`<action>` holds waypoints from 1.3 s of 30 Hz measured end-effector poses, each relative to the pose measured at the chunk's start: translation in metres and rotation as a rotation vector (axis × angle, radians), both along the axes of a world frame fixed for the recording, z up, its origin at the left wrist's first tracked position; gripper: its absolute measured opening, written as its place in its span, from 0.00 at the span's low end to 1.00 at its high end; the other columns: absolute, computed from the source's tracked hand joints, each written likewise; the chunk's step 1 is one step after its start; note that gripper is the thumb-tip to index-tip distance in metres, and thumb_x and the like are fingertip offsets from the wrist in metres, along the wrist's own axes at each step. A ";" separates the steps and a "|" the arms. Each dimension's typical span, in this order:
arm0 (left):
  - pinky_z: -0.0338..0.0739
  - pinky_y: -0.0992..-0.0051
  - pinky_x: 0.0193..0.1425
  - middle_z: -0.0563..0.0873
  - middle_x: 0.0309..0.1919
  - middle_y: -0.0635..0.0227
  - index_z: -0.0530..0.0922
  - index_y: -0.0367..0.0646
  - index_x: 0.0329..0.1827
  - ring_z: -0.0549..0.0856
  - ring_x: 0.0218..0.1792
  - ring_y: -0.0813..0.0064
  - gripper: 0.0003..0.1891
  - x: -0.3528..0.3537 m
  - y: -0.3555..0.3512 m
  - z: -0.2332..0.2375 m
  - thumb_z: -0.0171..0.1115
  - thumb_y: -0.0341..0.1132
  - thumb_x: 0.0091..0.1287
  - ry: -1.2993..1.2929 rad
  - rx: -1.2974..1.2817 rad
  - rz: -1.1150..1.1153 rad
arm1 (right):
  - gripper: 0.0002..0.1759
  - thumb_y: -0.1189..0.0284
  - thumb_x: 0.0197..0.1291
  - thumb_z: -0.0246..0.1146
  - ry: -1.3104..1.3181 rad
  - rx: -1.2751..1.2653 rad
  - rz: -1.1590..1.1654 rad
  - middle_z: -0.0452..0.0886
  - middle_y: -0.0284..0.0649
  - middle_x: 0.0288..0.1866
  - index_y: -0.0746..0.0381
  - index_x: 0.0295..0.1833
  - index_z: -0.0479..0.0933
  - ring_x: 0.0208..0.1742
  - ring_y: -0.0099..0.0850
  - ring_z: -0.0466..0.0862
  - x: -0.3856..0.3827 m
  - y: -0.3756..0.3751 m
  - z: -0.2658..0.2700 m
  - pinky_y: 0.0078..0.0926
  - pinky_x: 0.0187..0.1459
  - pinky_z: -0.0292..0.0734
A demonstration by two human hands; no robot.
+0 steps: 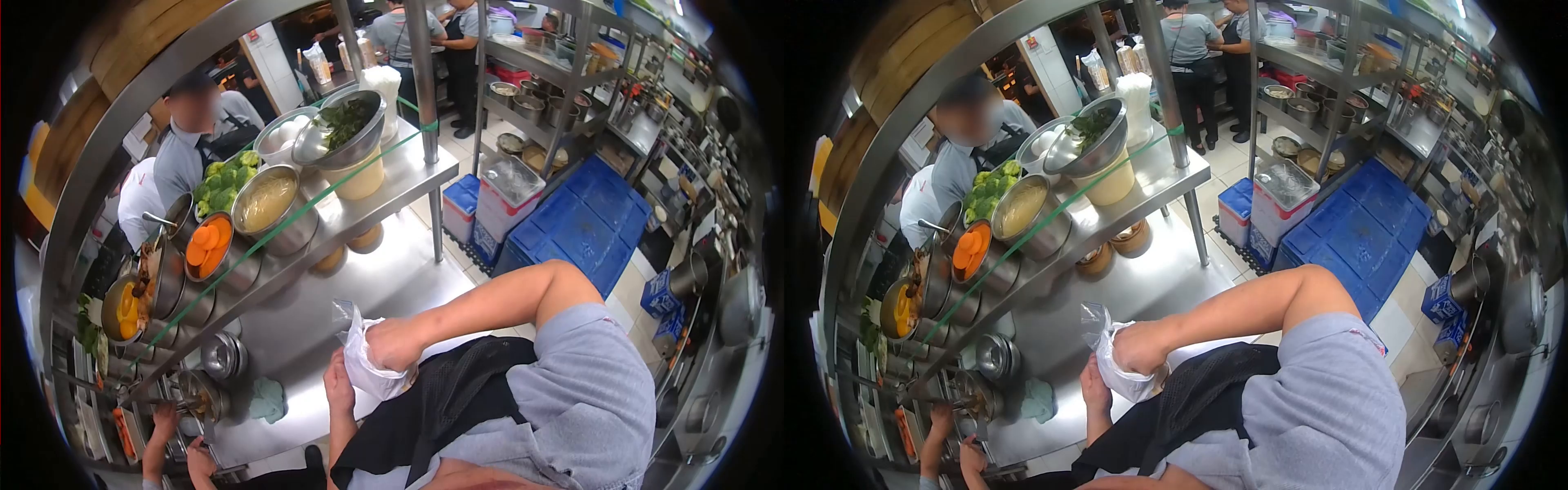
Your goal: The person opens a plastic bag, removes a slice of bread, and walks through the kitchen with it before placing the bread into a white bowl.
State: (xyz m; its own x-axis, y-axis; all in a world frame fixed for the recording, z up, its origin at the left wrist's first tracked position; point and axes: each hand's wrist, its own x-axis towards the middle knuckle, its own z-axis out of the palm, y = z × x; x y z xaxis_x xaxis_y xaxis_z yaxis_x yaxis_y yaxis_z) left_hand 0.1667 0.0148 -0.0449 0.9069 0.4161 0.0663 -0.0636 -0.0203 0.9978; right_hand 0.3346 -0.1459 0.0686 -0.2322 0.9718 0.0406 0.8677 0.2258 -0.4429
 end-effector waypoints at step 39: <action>0.78 0.70 0.43 0.86 0.35 0.57 0.81 0.32 0.39 0.85 0.35 0.63 0.10 0.040 -0.021 0.050 0.59 0.33 0.73 -0.074 0.497 -0.154 | 0.22 0.65 0.54 0.70 -0.130 -0.140 -0.300 0.85 0.48 0.35 0.60 0.52 0.74 0.40 0.53 0.86 0.016 -0.088 0.157 0.48 0.40 0.79</action>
